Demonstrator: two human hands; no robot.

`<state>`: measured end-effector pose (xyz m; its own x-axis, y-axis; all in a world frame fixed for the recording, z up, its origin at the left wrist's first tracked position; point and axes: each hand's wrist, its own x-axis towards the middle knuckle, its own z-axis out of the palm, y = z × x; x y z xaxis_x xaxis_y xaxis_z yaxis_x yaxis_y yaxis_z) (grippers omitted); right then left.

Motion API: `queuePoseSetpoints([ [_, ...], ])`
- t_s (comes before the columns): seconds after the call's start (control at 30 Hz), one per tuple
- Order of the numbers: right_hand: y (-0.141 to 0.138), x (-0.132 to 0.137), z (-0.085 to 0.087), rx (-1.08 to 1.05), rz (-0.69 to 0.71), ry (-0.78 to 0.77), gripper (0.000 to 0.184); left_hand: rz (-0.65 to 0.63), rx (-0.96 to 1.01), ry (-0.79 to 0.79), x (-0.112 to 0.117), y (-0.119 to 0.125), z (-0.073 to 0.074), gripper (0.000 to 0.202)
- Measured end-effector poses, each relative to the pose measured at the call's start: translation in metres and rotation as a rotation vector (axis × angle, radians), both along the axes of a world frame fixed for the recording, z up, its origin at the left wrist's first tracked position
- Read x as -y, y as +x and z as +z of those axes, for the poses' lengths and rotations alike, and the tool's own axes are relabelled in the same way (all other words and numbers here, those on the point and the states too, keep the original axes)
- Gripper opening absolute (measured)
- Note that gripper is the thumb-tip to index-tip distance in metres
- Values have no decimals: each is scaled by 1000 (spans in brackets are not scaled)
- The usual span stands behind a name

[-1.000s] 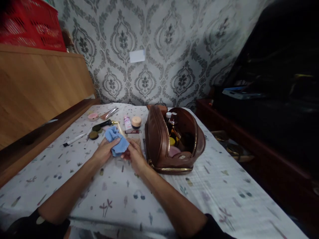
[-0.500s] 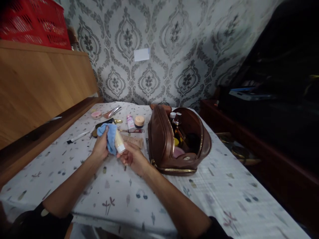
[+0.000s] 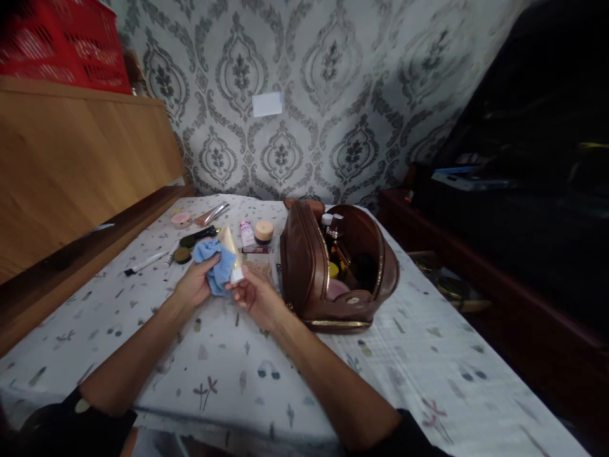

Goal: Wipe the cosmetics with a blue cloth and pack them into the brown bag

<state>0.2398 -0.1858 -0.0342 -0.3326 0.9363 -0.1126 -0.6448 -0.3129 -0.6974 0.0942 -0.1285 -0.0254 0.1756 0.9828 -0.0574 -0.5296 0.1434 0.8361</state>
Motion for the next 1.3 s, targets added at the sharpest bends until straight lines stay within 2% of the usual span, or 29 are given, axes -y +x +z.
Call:
queuePoseSetpoints([
  [0.07, 0, -1, 0, 19, -12, 20, 41, -11, -3, 1, 1, -1, 1, 50],
  [0.23, -2, -1, 1, 71, -48, 56, 46, 70, 25, -11, 0, 0, 2, 54],
  [0.47, -4, 0, -5, 161, 15, 117, 48, 110, -70, 53, 3, 4, 2, 51],
  [0.73, -6, -1, -9, 289, -111, 184, 44, 186, -119, 58, 6, 9, 0, 56],
  [0.9, -4, -6, -9, 258, -269, 226, 42, 141, -126, 47, 7, 10, 0, 56],
  [1.03, -3, -12, -11, 239, -442, 239, 55, 8, -183, 32, 10, 8, 1, 56],
  [1.13, -6, -13, -10, 233, -552, 224, 55, -60, -214, 57, 13, 7, 3, 55],
  [1.3, -8, -9, -1, 198, -561, 234, 47, -100, -229, 7, 17, 8, 9, 55],
])
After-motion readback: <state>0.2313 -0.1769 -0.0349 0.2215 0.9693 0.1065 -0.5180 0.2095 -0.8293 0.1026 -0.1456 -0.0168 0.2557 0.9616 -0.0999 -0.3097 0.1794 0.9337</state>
